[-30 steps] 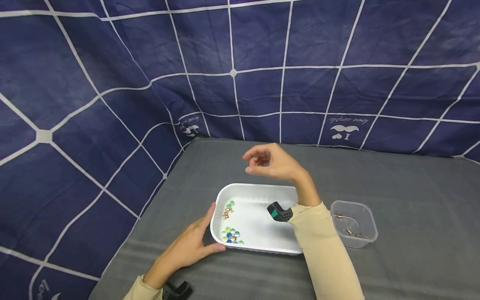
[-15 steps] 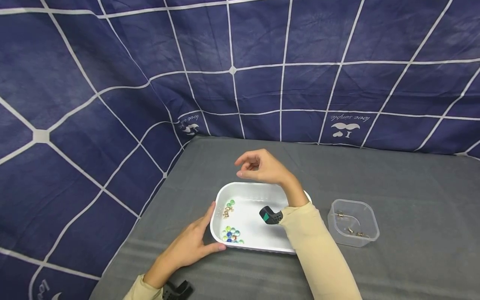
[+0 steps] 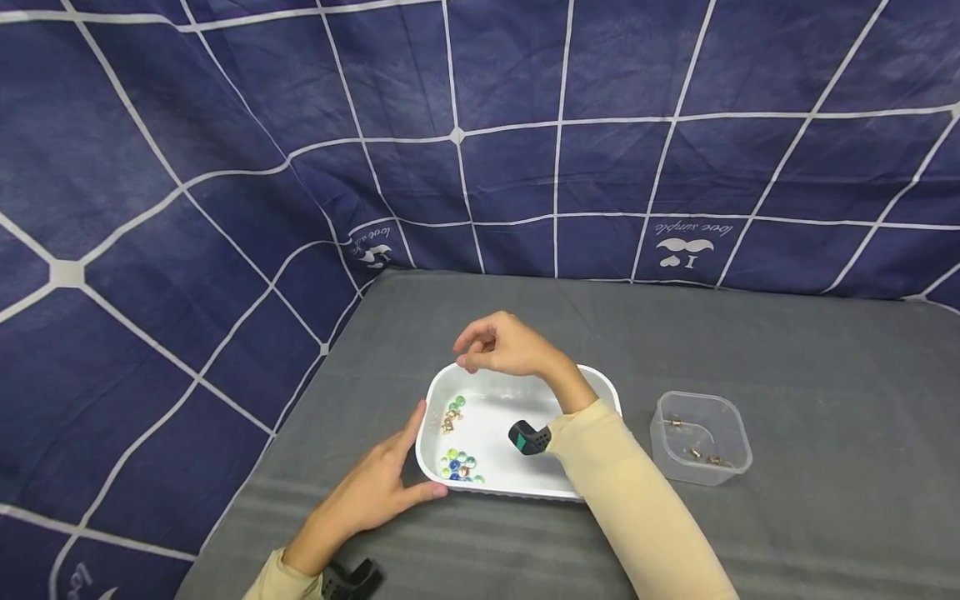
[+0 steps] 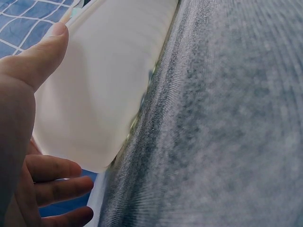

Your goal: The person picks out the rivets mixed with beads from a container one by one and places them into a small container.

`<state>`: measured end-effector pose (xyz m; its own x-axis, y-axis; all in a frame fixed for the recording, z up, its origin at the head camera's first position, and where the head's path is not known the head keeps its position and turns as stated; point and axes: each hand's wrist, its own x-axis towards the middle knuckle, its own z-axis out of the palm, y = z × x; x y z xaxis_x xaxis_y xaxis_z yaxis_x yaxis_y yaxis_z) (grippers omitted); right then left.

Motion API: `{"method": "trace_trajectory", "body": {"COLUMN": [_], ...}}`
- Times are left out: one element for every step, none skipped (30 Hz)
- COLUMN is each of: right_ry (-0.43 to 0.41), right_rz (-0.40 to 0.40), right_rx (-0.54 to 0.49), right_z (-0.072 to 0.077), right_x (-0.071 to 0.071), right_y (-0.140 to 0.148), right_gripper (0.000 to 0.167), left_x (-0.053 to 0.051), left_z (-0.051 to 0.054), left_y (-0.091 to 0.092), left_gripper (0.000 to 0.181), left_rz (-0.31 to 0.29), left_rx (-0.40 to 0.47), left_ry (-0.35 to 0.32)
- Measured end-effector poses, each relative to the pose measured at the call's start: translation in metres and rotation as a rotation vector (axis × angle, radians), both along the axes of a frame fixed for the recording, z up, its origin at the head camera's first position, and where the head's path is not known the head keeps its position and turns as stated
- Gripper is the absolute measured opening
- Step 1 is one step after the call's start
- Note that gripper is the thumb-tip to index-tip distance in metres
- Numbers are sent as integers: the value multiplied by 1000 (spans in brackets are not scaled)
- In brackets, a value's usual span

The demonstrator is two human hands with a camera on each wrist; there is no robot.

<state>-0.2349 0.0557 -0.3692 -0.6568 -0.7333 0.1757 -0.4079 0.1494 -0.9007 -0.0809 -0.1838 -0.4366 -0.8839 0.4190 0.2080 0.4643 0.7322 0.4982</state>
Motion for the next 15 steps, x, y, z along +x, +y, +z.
{"method": "trace_trajectory", "body": {"right_ry": [2, 1, 2, 2, 0, 2, 3, 7, 11, 10, 6, 2, -2, -2, -1], "right_rz": [7, 13, 23, 36, 48, 60, 69, 76, 80, 82, 84, 88, 95, 105, 118], "right_rx": [10, 20, 31, 41, 49, 58, 66, 75, 84, 94, 101, 110, 120, 133, 150], "right_z": [-1, -2, -3, -5, -6, -7, -8, -8, -9, -9, -10, -11, -12, -13, -14], "right_x": [0, 1, 1, 2, 2, 3, 4, 4, 4, 5, 5, 5, 6, 6, 6], "right_y": [-1, -3, -5, -7, -9, -10, -12, -13, -13, -14, -14, -14, -15, -15, -16], "right_gripper": [18, 19, 19, 19, 19, 18, 18, 17, 17, 16, 17, 17, 17, 18, 18], "left_x": [0, -1, -1, -1, -1, -1, -1, -1, -1, -1, -1, -1, -1, -1, -1], "left_z": [0, 0, 0, 0, 0, 0, 0, 0, -1, -1, -1, -1, -1, -1, -1], "left_y": [0, 0, 0, 0, 0, 0, 0, -1, -1, -1, -1, -1, -1, -1, -1], "left_gripper": [111, 111, 111, 111, 111, 111, 111, 111, 111, 111, 111, 111, 111, 110, 110], "left_rz": [-2, -2, -2, -3, -3, -4, -5, -6, -7, -9, -10, -12, -13, -14, -14], "left_rx": [0, 0, 0, 0, 0, -1, -2, -5, -7, -7, -6, -6, -5, -5, -3], "left_ry": [3, 4, 7, 9, 13, 17, 22, 28, 34, 40, 43, 46, 46, 45, 43]}}
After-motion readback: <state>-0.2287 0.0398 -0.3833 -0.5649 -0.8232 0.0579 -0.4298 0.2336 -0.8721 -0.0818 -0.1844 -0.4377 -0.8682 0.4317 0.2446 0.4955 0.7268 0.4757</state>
